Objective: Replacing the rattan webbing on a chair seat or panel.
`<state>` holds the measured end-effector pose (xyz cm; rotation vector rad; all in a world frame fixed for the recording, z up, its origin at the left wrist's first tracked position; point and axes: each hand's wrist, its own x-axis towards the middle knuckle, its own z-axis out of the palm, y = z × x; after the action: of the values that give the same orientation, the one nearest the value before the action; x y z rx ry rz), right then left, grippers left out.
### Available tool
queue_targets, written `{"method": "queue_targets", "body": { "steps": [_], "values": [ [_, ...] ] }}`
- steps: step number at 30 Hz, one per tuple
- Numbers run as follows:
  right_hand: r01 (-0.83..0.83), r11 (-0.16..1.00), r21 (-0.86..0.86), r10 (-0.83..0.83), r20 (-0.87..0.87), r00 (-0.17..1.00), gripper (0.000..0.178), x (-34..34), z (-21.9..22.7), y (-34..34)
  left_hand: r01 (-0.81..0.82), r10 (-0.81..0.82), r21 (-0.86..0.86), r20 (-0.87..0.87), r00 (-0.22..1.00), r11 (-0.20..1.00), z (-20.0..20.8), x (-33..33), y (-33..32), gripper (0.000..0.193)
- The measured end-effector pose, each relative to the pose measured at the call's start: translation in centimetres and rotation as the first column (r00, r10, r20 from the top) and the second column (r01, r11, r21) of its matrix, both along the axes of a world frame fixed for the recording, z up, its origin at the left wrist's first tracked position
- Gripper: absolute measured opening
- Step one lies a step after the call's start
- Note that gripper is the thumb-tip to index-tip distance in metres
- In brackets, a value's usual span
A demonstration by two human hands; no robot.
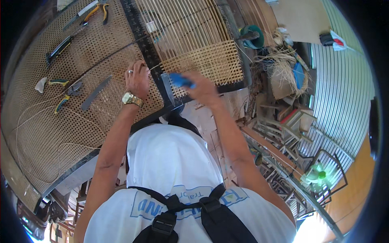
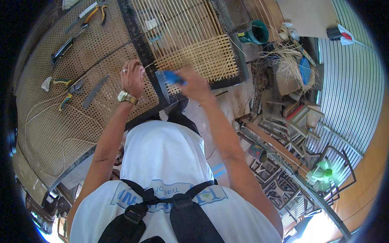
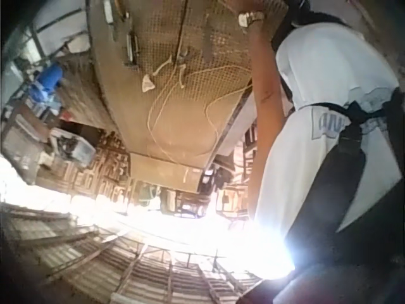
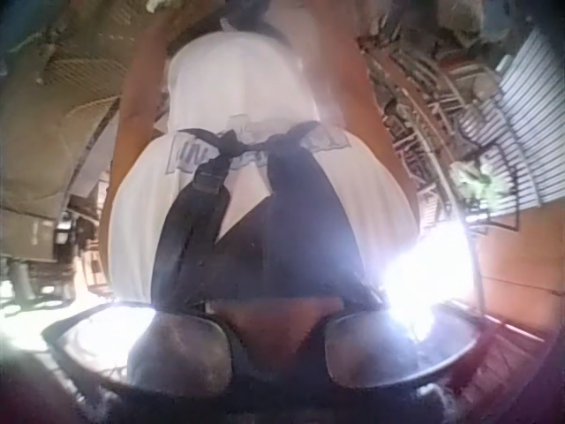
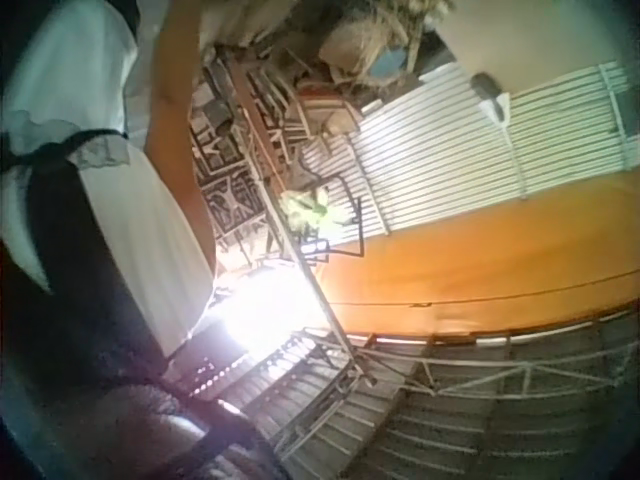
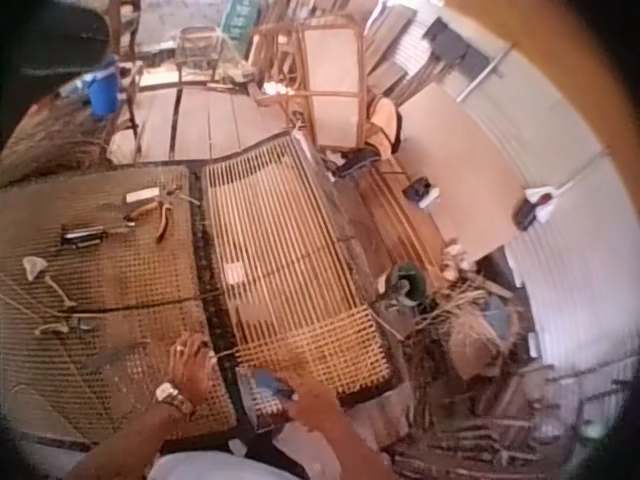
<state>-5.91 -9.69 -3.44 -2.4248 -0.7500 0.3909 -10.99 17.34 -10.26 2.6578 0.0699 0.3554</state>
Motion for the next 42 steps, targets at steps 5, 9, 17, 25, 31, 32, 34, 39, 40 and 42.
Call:
{"method": "queue_targets", "body": {
  "steps": [5, 9, 17, 25, 31, 32, 34, 39, 40, 42],
  "values": [
    [0.492, 0.87, 0.039, -0.466, 0.39, 0.794, 0.037, 1.8, 4.4, -8.7, -0.107, 0.105, -0.03, -0.055, 0.993, 0.994, 1.7, 0.4, -2.4, 0.026],
    [0.48, 0.877, 0.028, -0.414, 0.553, 0.723, 0.042, -1.2, 1.4, -6.9, 0.361, -0.362, -0.025, -0.036, 0.932, 0.932, 1.9, -1.1, -5.6, 0.041],
    [0.148, 0.969, 0.199, -0.15, -0.003, 0.989, 0.05, -6.8, -1.7, 0.4, 0.698, -0.7, -0.079, -0.159, 0.696, 0.712, 0.8, -7.2, 2.6, 0.045],
    [0.149, 0.989, -0.018, -0.14, 0.233, 0.962, 0.026, 2.3, -2.3, 3.6, 0.778, -0.78, -0.065, -0.09, 0.619, 0.625, 1.8, -6.7, 6.7, 0.04],
    [0.556, 0.827, 0.087, -0.462, 0.667, 0.584, 0.033, 5.8, 5.4, -5.6, 0.732, -0.68, -0.019, -0.388, 0.622, 0.681, 3.0, -6.8, 5.6, 0.028],
    [0.46, 0.888, 0.019, -0.384, 0.582, 0.717, 0.034, 3.9, 5.5, -5.2, 0.776, -0.689, 0.048, -0.427, 0.586, 0.63, 3.5, -7.1, 5.4, 0.024],
    [0.32, 0.945, -0.069, -0.267, 0.406, 0.874, 0.039, -0.2, 4.0, -2.5, 0.621, -0.598, -0.126, -0.467, 0.651, 0.774, 4.3, -7.2, 5.0, 0.022],
    [0.018, 1.0, 0.007, -0.019, 0.108, 0.994, 0.054, -9.2, 0.0, 5.8, 0.226, -0.235, -0.164, -0.039, 0.971, 0.96, 4.3, -2.9, 11.7, 0.019],
    [-0.055, 0.995, 0.086, 0.045, 0.119, 0.992, 0.059, -9.7, -0.4, 7.3, 0.125, -0.118, -0.074, 0.086, 0.989, 0.989, 3.8, -1.6, 14.4, 0.02],
    [-0.175, 0.983, 0.063, 0.17, 0.072, 0.983, 0.064, -9.8, -0.2, 9.6, -0.061, 0.059, 0.007, 0.149, 0.987, 0.998, 2.7, 0.6, 20.3, 0.022]
  ]
}}
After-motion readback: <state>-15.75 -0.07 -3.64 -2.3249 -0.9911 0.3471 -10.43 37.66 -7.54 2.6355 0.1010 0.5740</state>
